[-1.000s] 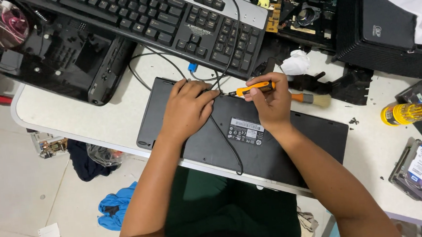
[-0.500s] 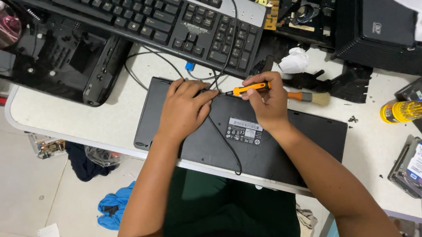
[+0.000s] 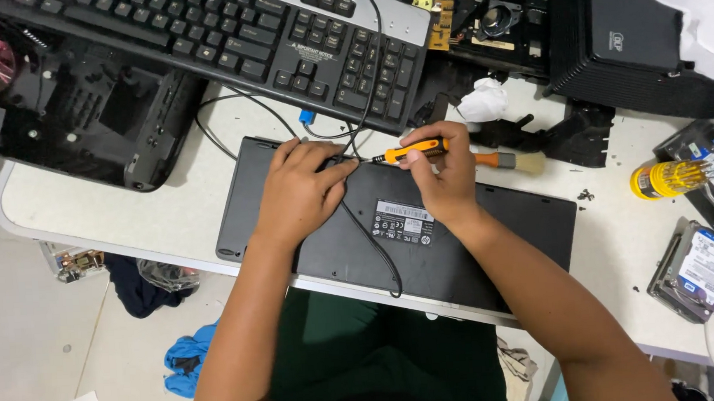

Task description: Disassembling a computer keyboard by removing screws from the back housing using a manual screwdriver.

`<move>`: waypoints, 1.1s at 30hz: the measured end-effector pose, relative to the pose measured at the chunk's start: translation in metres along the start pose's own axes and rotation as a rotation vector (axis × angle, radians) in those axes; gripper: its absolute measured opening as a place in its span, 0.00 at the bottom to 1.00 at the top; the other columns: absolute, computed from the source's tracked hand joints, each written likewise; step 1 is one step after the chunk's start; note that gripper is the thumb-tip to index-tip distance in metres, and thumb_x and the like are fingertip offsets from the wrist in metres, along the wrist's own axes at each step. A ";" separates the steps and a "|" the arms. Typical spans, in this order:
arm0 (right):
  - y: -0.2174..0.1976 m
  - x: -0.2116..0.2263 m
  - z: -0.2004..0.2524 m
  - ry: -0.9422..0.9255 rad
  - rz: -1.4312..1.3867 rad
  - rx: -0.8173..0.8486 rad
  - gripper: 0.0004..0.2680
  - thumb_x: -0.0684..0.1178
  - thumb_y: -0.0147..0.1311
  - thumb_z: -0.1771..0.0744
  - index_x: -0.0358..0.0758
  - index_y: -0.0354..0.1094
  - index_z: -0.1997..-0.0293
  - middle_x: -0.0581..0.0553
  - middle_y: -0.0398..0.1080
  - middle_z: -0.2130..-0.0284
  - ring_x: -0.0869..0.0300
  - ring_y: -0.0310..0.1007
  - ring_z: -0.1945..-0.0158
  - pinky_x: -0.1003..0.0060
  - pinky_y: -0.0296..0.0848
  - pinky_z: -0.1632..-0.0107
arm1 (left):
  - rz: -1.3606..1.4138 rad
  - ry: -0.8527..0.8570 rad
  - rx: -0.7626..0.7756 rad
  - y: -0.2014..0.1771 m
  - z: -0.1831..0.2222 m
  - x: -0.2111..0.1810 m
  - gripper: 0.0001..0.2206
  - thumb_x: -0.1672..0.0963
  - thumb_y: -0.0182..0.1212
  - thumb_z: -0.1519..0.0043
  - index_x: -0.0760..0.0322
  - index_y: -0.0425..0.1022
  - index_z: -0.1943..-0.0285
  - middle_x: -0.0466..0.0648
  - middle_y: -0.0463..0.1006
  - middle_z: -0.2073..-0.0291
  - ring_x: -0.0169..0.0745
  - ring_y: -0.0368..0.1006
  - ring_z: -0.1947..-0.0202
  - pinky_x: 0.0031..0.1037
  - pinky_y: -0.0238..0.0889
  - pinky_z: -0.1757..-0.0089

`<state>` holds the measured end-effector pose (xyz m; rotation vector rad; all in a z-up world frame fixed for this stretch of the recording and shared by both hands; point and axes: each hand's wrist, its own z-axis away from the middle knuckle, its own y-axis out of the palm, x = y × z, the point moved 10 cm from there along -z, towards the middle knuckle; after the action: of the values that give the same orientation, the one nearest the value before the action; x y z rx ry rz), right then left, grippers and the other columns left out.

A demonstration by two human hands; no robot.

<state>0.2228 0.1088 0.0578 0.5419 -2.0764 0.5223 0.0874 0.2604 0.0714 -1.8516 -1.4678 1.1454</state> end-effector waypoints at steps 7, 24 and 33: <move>0.007 0.004 -0.001 -0.019 0.045 0.062 0.09 0.42 0.52 0.29 0.33 0.55 0.48 0.33 0.73 0.58 0.46 0.81 0.63 0.61 0.83 0.60 | 0.028 -0.027 0.005 0.000 -0.001 0.003 0.08 0.56 0.62 0.37 0.47 0.85 0.54 0.43 0.81 0.53 0.43 0.74 0.45 0.45 0.54 0.39; 0.025 0.026 0.003 -0.305 0.246 0.206 0.11 0.45 0.56 0.30 0.31 0.62 0.45 0.40 0.75 0.53 0.48 0.79 0.51 0.60 0.77 0.48 | 0.114 -0.069 0.100 0.004 -0.006 0.008 0.07 0.54 0.64 0.36 0.52 0.83 0.52 0.46 0.80 0.53 0.45 0.73 0.47 0.46 0.52 0.39; 0.028 0.029 0.006 -0.321 0.230 0.252 0.09 0.45 0.51 0.29 0.31 0.60 0.47 0.39 0.74 0.53 0.47 0.78 0.53 0.57 0.78 0.52 | 0.098 -0.072 0.126 0.006 -0.005 0.006 0.10 0.54 0.62 0.36 0.51 0.82 0.46 0.48 0.80 0.52 0.46 0.73 0.46 0.48 0.52 0.39</move>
<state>0.1888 0.1233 0.0755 0.5628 -2.4115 0.8888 0.0950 0.2648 0.0673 -1.8299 -1.3229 1.3329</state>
